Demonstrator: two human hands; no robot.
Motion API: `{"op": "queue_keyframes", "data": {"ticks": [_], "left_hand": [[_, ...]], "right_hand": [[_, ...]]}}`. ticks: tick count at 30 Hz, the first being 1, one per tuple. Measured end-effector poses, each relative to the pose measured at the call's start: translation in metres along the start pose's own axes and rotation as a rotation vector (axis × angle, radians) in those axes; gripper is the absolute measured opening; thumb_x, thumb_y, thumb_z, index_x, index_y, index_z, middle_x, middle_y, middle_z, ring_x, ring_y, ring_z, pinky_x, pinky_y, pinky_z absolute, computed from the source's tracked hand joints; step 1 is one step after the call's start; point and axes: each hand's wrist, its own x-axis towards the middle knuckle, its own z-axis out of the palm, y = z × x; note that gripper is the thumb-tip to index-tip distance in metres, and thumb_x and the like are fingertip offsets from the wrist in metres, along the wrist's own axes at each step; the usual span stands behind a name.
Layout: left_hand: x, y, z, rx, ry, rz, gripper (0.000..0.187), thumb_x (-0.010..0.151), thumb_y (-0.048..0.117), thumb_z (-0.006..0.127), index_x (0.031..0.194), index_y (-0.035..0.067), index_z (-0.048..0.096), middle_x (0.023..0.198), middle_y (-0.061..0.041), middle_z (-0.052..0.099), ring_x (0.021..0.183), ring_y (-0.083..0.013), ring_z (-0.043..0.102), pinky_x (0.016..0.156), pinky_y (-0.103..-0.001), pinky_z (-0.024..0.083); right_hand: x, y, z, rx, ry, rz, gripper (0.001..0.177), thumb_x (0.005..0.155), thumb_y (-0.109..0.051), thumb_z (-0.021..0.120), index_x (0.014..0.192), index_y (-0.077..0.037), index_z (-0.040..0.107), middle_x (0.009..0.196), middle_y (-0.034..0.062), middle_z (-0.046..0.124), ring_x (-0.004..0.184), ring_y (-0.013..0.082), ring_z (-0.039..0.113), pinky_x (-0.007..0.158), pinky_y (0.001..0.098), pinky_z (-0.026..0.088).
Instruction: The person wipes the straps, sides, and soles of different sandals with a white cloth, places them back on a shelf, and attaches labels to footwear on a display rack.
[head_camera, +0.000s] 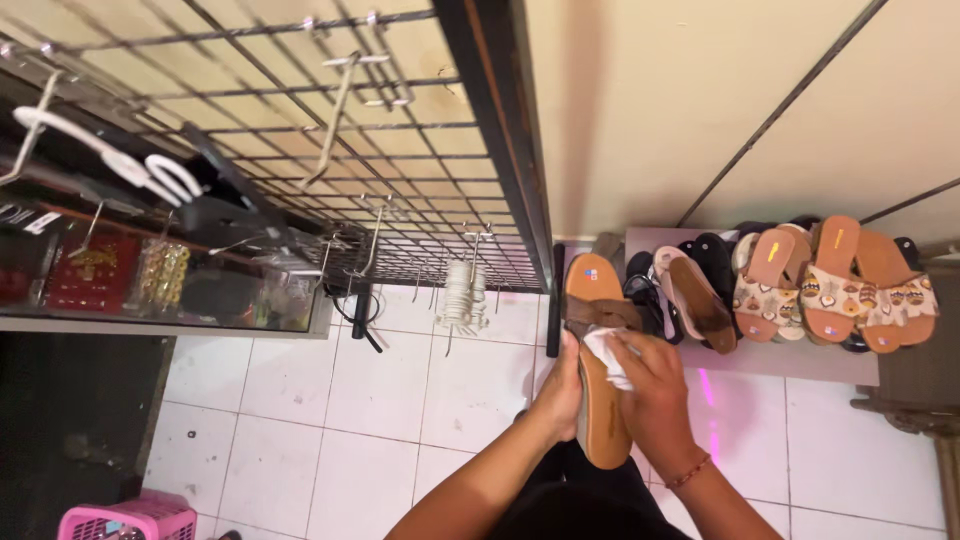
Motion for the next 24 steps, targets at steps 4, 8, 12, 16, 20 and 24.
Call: {"op": "queue_keyframes", "data": {"ticks": [4, 8, 12, 16, 20, 24], "left_hand": [[-0.020, 0.032, -0.011, -0.081, -0.305, 0.083, 0.116, 0.102, 0.088, 0.013, 0.136, -0.015, 0.057, 0.129, -0.023, 0.068, 0.121, -0.0287, 0.066, 0.108, -0.042, 0.050], [-0.045, 0.059, -0.004, -0.091, -0.184, 0.077, 0.097, 0.093, 0.081, 0.017, 0.149, 0.008, 0.048, 0.138, -0.013, 0.062, 0.123, -0.0256, 0.063, 0.108, -0.043, 0.049], [-0.060, 0.059, -0.004, -0.019, -0.195, 0.149, 0.101, 0.093, 0.083, 0.017, 0.152, 0.006, 0.047, 0.145, -0.012, 0.062, 0.135, -0.0219, 0.060, 0.116, -0.038, 0.045], [-0.063, 0.081, -0.021, -0.315, -0.349, 0.104, 0.104, 0.095, 0.087, 0.015, 0.150, 0.004, 0.046, 0.133, -0.019, 0.061, 0.115, -0.0356, 0.060, 0.098, -0.051, 0.046], [-0.085, 0.072, -0.013, -0.085, -0.187, 0.122, 0.101, 0.090, 0.083, 0.017, 0.154, 0.010, 0.046, 0.142, -0.010, 0.063, 0.130, -0.0231, 0.062, 0.112, -0.040, 0.049], [-0.086, 0.089, -0.028, -0.250, -0.393, 0.189, 0.107, 0.099, 0.087, 0.012, 0.146, -0.001, 0.052, 0.124, -0.021, 0.067, 0.108, -0.0360, 0.065, 0.094, -0.048, 0.051]], "right_hand": [[-0.026, -0.037, -0.002, 0.112, -0.036, -0.267, 0.057, 0.064, 0.005, 0.072, 0.120, -0.008, 0.071, 0.124, 0.0092, 0.068, 0.115, 0.0336, 0.059, 0.099, 0.0440, 0.049], [-0.010, -0.047, -0.002, -0.054, 0.053, -0.289, 0.049, 0.071, -0.003, 0.076, 0.120, -0.010, 0.071, 0.128, 0.0054, 0.068, 0.124, 0.0334, 0.058, 0.099, 0.0494, 0.042], [-0.015, -0.069, 0.002, -0.112, 0.050, -0.220, 0.057, 0.071, 0.003, 0.071, 0.127, -0.006, 0.068, 0.135, 0.0101, 0.066, 0.132, 0.0303, 0.058, 0.117, 0.0569, 0.034], [-0.032, -0.081, 0.000, 0.229, -0.091, -0.410, 0.048, 0.083, 0.003, 0.062, 0.130, -0.010, 0.067, 0.138, 0.0088, 0.065, 0.140, 0.0309, 0.055, 0.122, 0.0511, 0.035], [-0.017, -0.084, 0.003, 0.110, -0.005, -0.257, 0.048, 0.085, 0.006, 0.057, 0.130, -0.004, 0.066, 0.143, 0.0161, 0.062, 0.143, 0.0366, 0.050, 0.123, 0.0522, 0.031], [-0.034, -0.102, -0.001, 0.214, -0.093, -0.434, 0.044, 0.085, 0.003, 0.054, 0.127, -0.003, 0.066, 0.134, 0.0150, 0.066, 0.137, 0.0383, 0.053, 0.120, 0.0542, 0.028]]}}
